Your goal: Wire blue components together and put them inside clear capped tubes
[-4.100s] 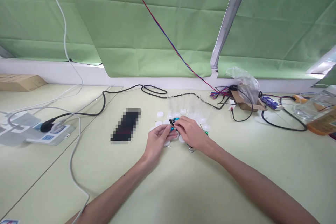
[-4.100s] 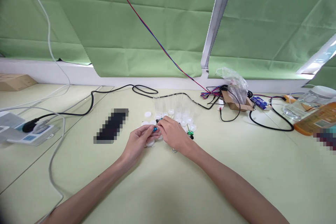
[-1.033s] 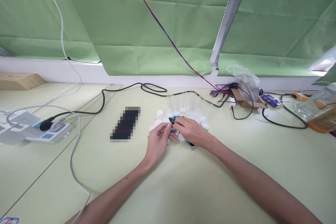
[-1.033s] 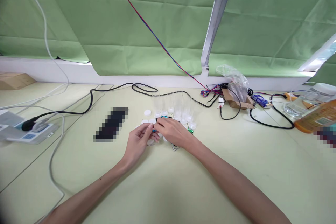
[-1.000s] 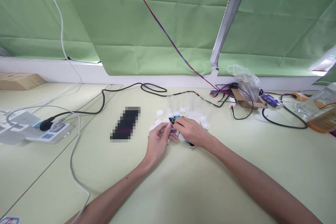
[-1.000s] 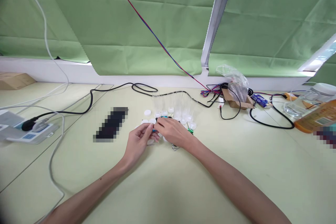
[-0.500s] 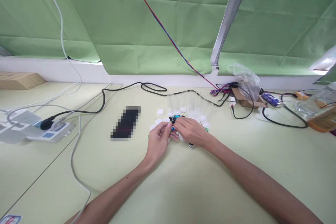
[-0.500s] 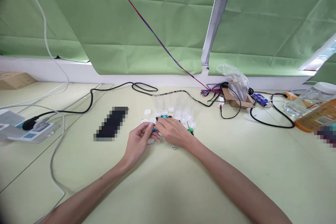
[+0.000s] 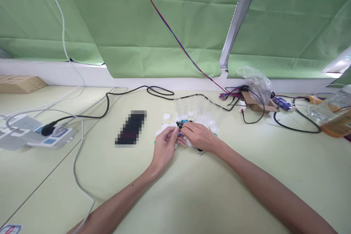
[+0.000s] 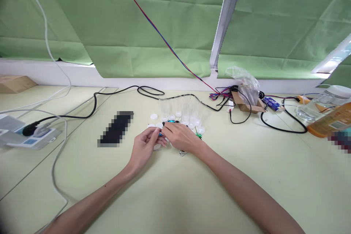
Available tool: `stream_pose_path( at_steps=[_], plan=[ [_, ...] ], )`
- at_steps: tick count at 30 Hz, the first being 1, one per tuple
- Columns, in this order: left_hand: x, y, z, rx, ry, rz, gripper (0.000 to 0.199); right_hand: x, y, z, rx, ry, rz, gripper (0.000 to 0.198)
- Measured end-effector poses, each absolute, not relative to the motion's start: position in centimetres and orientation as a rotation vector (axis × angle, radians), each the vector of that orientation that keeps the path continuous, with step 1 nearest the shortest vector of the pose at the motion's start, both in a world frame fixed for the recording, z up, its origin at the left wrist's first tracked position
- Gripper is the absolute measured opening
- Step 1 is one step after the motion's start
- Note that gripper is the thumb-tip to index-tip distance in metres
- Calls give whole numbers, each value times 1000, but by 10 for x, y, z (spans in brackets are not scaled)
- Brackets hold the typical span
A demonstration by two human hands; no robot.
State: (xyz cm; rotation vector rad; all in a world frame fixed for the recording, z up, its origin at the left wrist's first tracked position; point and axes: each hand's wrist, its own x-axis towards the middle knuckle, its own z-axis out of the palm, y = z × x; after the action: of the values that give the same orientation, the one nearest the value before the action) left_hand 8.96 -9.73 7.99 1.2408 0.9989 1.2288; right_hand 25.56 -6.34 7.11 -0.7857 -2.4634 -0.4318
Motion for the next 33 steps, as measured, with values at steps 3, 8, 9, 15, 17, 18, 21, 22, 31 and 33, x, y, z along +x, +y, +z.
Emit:
stream_pose_path(
  at_steps=[3, 8, 9, 15, 17, 18, 21, 22, 31, 33],
  plan=[
    [90, -97, 80, 1240, 1003, 1234, 30, 255, -64, 72, -793, -2446, -429, 29],
    [89, -98, 81, 1241, 1010, 1235, 30, 256, -63, 70, -793, -2451, -397, 29],
    [89, -98, 81, 1239, 1012, 1235, 30, 256, -62, 70, -797, -2458, -385, 28],
    [89, -97, 79, 1227, 1006, 1235, 31, 257, -62, 68, -813, -2468, -354, 27],
    [88, -96, 78, 1226, 998, 1236, 30, 257, -62, 68, -812, -2465, -349, 26],
    [88, -96, 78, 1228, 999, 1235, 30, 257, -62, 69, -812, -2463, -341, 25],
    [88, -95, 77, 1230, 1011, 1229, 30, 257, -62, 71, -826, -2450, -291, 23],
    [87, -94, 77, 1226, 1014, 1228, 31, 257, -62, 72, -835, -2442, -271, 23],
    [83, -90, 79, 1187, 1041, 1271, 34, 255, -65, 78, -896, -2330, -261, 27],
    [82, -89, 79, 1182, 1043, 1279, 33, 251, -68, 80, -906, -2291, -292, 27]
  ],
)
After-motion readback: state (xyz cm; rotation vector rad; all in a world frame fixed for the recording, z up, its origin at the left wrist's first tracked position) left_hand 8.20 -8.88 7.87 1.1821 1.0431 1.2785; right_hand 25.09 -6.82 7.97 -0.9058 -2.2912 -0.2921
